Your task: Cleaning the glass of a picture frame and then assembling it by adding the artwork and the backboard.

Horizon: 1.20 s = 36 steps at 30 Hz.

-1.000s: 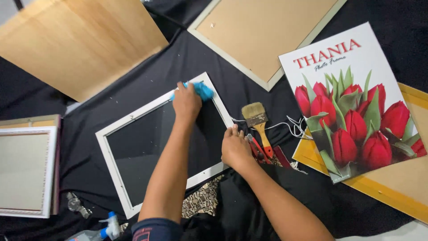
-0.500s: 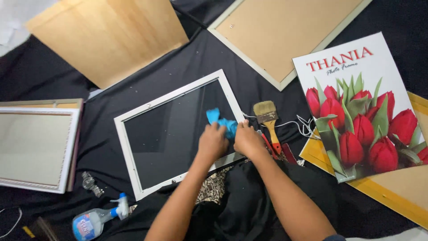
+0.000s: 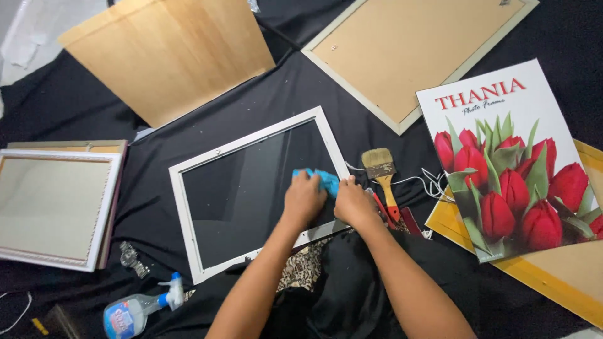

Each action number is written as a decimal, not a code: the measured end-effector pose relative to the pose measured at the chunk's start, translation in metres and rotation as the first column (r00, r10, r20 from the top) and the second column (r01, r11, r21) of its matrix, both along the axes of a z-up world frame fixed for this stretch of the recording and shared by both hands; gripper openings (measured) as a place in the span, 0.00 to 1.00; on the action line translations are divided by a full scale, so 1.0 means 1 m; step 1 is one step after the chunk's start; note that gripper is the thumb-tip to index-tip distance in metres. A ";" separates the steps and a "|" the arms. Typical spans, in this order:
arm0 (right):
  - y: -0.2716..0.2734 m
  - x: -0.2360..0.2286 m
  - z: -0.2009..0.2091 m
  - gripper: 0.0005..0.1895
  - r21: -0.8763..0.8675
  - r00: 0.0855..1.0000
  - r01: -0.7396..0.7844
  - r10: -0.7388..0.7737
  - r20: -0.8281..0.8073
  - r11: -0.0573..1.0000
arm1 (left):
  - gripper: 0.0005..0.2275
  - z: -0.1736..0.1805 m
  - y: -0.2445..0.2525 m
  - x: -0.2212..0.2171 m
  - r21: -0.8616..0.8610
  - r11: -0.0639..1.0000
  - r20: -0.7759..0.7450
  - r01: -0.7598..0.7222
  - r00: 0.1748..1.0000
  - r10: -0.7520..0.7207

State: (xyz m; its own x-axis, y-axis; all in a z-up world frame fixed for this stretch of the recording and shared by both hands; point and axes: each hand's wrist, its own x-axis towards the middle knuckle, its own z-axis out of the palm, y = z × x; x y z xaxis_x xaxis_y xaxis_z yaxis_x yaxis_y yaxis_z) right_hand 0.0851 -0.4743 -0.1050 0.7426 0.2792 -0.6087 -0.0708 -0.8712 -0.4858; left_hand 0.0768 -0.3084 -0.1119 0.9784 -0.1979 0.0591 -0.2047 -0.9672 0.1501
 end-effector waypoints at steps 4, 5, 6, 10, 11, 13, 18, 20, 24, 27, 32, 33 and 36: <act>-0.004 0.009 0.021 0.40 0.011 0.996 0.005 -0.004 -0.093 1.000 | 0.12 -0.019 0.007 0.082 0.033 0.998 0.101 -0.058 0.993 0.055; -0.005 0.011 0.026 0.40 0.012 0.994 -0.007 0.008 -0.106 1.000 | 0.13 -0.026 0.011 0.102 0.059 0.994 0.173 -0.096 0.981 0.085; -0.006 0.013 0.033 0.40 0.012 0.993 -0.023 0.025 -0.117 1.000 | 0.14 -0.033 0.014 0.121 0.080 0.987 0.247 -0.140 0.962 0.117; -0.006 0.021 0.038 0.40 0.017 0.987 -0.027 0.030 -0.158 0.999 | 0.11 -0.013 0.004 0.143 0.144 0.983 0.283 -0.114 0.957 0.070; -0.006 0.021 0.037 0.41 0.023 0.988 -0.020 0.024 -0.156 1.000 | 0.10 -0.011 0.001 0.140 0.123 0.986 0.288 -0.116 0.955 0.077; -0.005 0.022 0.037 0.41 0.035 0.989 -0.017 0.022 -0.143 0.999 | 0.09 -0.012 0.002 0.131 0.108 0.987 0.303 -0.123 0.949 0.085; -0.004 0.014 0.006 0.41 0.028 0.996 0.003 -0.001 -0.086 1.000 | 0.09 -0.035 0.015 0.066 0.154 0.988 0.166 0.011 0.985 -0.037; -0.004 0.013 0.009 0.40 0.044 0.997 0.028 -0.025 -0.072 0.999 | 0.09 -0.023 0.011 0.019 0.142 0.989 0.095 0.032 0.994 -0.045; -0.002 0.007 0.016 0.40 0.006 0.998 0.018 -0.018 -0.067 1.000 | 0.12 -0.010 0.012 -0.062 0.052 0.993 -0.112 0.110 0.988 -0.104; -0.003 -0.001 0.040 0.40 0.045 0.996 0.068 -0.065 -0.061 0.997 | 0.12 0.028 0.010 -0.084 -0.031 0.997 -0.272 0.072 0.959 -0.077; 0.002 -0.002 0.041 0.40 0.019 0.996 0.061 -0.060 -0.067 0.998 | 0.12 0.024 0.024 -0.053 0.061 0.997 -0.351 0.053 0.936 -0.028; 0.003 -0.001 0.046 0.40 0.007 0.996 0.062 -0.061 -0.070 0.998 | 0.12 0.020 0.026 -0.042 0.085 0.995 -0.360 0.054 0.933 -0.020; 0.006 -0.004 0.046 0.36 -0.031 0.997 0.066 -0.067 -0.038 0.997 | 0.13 0.020 0.035 0.005 0.137 0.991 -0.313 0.001 0.949 0.042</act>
State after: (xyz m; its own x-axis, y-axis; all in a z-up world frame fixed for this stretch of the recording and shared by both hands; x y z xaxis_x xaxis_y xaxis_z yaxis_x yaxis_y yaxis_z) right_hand 0.0809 -0.4682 -0.0589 0.7344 0.2109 -0.6452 -0.1478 -0.8780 -0.4553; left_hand 0.0817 -0.2738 -0.0919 0.9467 -0.1625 -0.2782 -0.1480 -0.9863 0.0724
